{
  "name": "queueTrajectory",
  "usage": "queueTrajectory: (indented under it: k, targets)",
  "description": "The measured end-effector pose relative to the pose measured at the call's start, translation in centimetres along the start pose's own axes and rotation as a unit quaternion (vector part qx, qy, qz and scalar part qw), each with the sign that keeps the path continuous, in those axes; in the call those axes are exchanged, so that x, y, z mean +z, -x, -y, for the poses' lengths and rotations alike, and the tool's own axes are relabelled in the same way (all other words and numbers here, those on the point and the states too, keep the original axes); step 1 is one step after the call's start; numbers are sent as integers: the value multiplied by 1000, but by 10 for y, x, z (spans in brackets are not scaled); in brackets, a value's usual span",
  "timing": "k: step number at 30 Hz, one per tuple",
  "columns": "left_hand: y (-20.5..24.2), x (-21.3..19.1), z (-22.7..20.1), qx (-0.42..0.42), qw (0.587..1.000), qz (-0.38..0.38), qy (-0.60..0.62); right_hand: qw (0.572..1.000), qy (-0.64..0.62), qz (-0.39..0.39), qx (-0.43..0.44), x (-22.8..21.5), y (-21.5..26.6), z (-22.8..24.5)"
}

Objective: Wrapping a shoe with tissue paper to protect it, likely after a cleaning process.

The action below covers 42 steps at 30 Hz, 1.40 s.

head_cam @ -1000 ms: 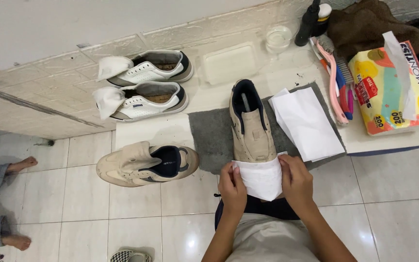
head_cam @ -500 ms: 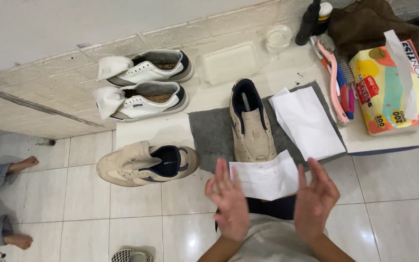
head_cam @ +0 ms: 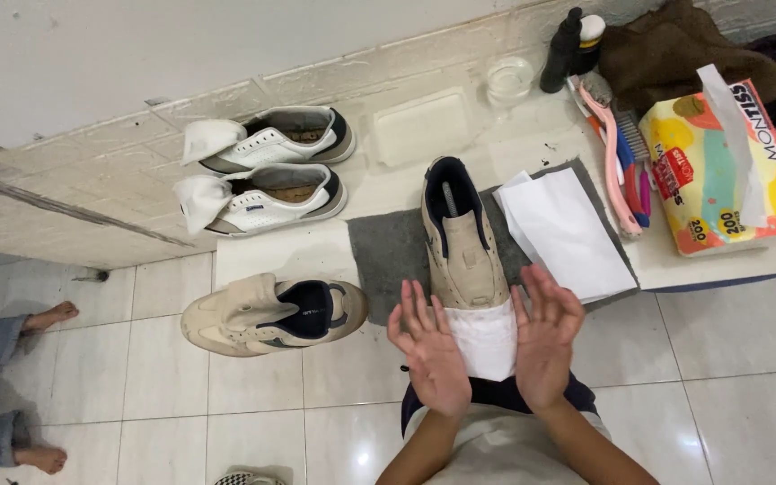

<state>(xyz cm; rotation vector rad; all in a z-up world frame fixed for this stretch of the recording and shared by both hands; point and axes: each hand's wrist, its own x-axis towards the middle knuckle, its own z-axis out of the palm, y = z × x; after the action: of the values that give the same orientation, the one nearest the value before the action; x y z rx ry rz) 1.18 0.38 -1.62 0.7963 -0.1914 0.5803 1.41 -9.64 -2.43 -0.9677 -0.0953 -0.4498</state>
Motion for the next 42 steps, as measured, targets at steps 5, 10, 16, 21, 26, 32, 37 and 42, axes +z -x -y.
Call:
queueTrajectory:
  k: [5,10,16,21,26,32,37,42]
  targets:
    - [-4,-5,1,-54,991,-59,103,993,-84,1,85,-4,-8,8]
    - [-2,-22,4,-53,986,-89,130,980,-149,-49,119,-22,-4,-2]
    - [3,-24,7,-18,986,-115,123,999,-27,-31,21,-24,5,-7]
    - [1,-27,-3,0,989,-115,94,953,235,-7,-191,-62,2,3]
    - [-1,-17,-16,40,996,-72,23,726,660,63,-184,-74,-37,36]
    - [5,-9,-22,31,999,-19,-1,604,759,87,-227,-73,-54,50]
    - [5,-5,-21,31,1000,2,4,664,719,62,-194,-87,-57,39]
    - [6,2,-22,12,999,25,-17,823,549,-14,-144,-80,-79,54]
